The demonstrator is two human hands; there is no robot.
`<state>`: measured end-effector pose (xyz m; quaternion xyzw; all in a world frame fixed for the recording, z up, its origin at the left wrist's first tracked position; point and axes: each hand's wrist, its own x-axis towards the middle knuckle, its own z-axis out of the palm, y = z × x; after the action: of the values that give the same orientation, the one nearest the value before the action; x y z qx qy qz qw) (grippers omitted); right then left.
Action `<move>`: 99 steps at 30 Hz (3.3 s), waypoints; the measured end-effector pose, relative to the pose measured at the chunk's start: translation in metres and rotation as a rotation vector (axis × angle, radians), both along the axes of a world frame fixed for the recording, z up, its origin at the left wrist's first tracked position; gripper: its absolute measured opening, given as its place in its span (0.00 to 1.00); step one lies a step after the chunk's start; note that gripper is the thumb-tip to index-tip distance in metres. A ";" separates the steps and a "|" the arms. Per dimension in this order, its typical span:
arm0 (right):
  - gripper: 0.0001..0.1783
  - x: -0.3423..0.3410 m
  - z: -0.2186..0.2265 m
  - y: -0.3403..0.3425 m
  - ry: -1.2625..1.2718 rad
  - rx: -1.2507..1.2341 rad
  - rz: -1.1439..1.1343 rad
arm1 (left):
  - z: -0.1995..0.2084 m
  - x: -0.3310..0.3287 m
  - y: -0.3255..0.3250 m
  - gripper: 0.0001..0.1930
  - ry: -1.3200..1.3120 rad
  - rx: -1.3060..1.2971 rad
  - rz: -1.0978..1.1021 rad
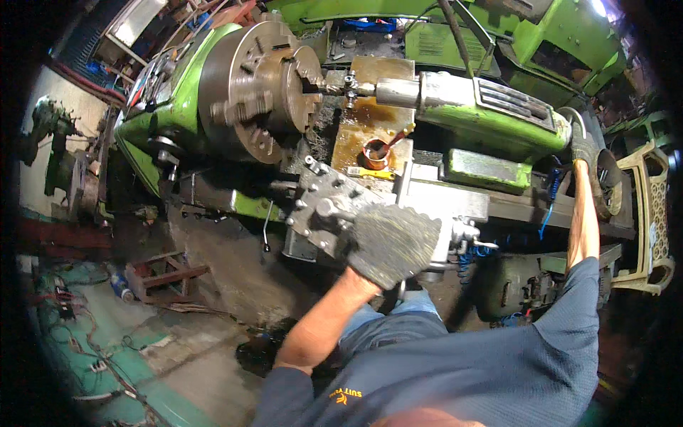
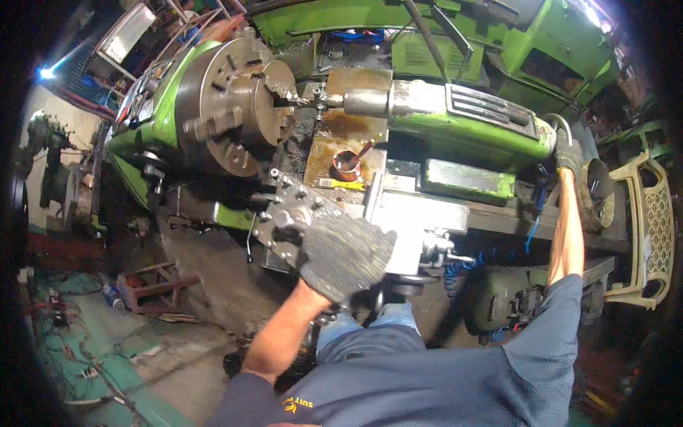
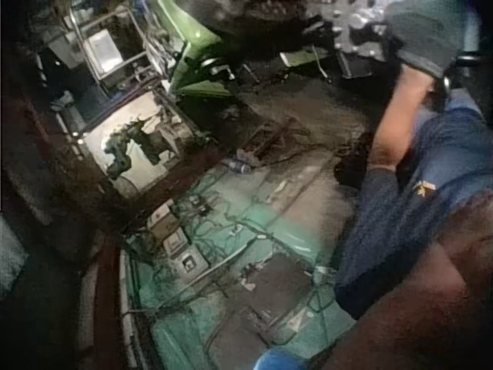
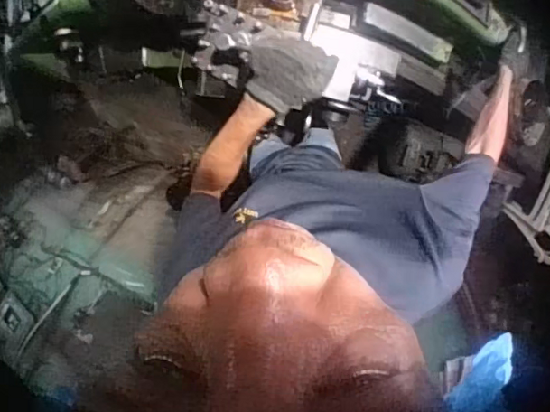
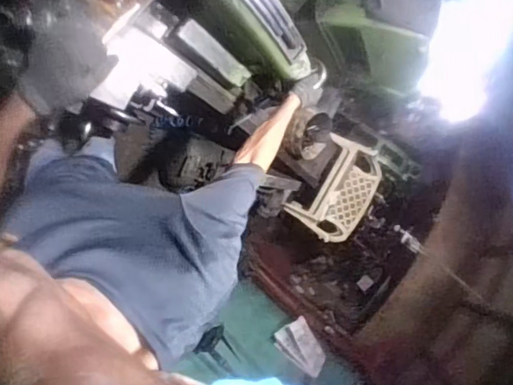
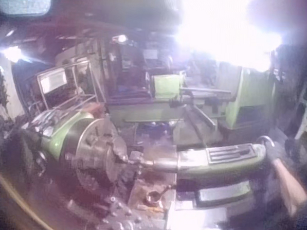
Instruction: The person operates a green metal lathe, adjusting the tool post and cross-slide while a cylindrical metal workpiece rotates. They use a brush to apply lubricant to the cutting area and manipulate the machine's control levers throughout the process.
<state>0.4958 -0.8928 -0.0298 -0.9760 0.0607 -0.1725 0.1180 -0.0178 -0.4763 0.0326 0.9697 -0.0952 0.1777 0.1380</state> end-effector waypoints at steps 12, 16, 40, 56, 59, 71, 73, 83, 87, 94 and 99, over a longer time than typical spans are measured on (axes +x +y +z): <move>0.26 0.001 -0.005 -0.018 0.051 -0.133 -0.197 | 0.029 0.006 0.024 0.09 0.154 -0.182 -0.178; 0.26 0.003 -0.008 -0.043 -0.010 -0.344 -0.146 | 0.028 0.008 0.036 0.14 0.231 -0.213 -0.317; 0.30 0.024 -0.023 -0.050 -0.110 -0.214 -0.132 | 0.041 0.009 0.041 0.13 0.504 -0.308 -0.312; 0.28 0.009 -0.025 -0.048 -0.047 -0.220 -0.171 | 0.039 0.012 0.046 0.15 0.495 -0.395 -0.373; 0.27 0.013 -0.019 -0.041 -0.043 -0.233 -0.167 | 0.048 0.011 0.045 0.08 0.554 -0.260 -0.340; 0.22 -0.006 -0.016 -0.011 -0.167 -0.108 -0.209 | 0.045 0.008 0.047 0.08 0.394 -0.353 -0.320; 0.22 -0.004 -0.012 -0.017 -0.139 -0.135 -0.205 | 0.047 0.007 0.046 0.08 0.401 -0.338 -0.329; 0.26 0.015 -0.021 -0.040 -0.054 -0.257 -0.194 | 0.041 0.009 0.046 0.09 0.488 -0.348 -0.365; 0.26 0.016 -0.024 -0.058 -0.104 -0.264 -0.158 | 0.038 0.006 0.050 0.10 0.418 -0.356 -0.369; 0.25 0.002 -0.015 -0.021 -0.102 -0.175 -0.220 | 0.039 0.007 0.045 0.09 0.358 -0.359 -0.311; 0.25 0.003 -0.013 -0.031 -0.061 -0.229 -0.212 | 0.041 0.006 0.047 0.07 0.346 -0.325 -0.306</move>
<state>0.4987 -0.9236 -0.0428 -0.9655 0.1398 -0.2195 -0.0114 -0.0116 -0.4295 0.0735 0.9251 -0.1855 -0.0007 0.3312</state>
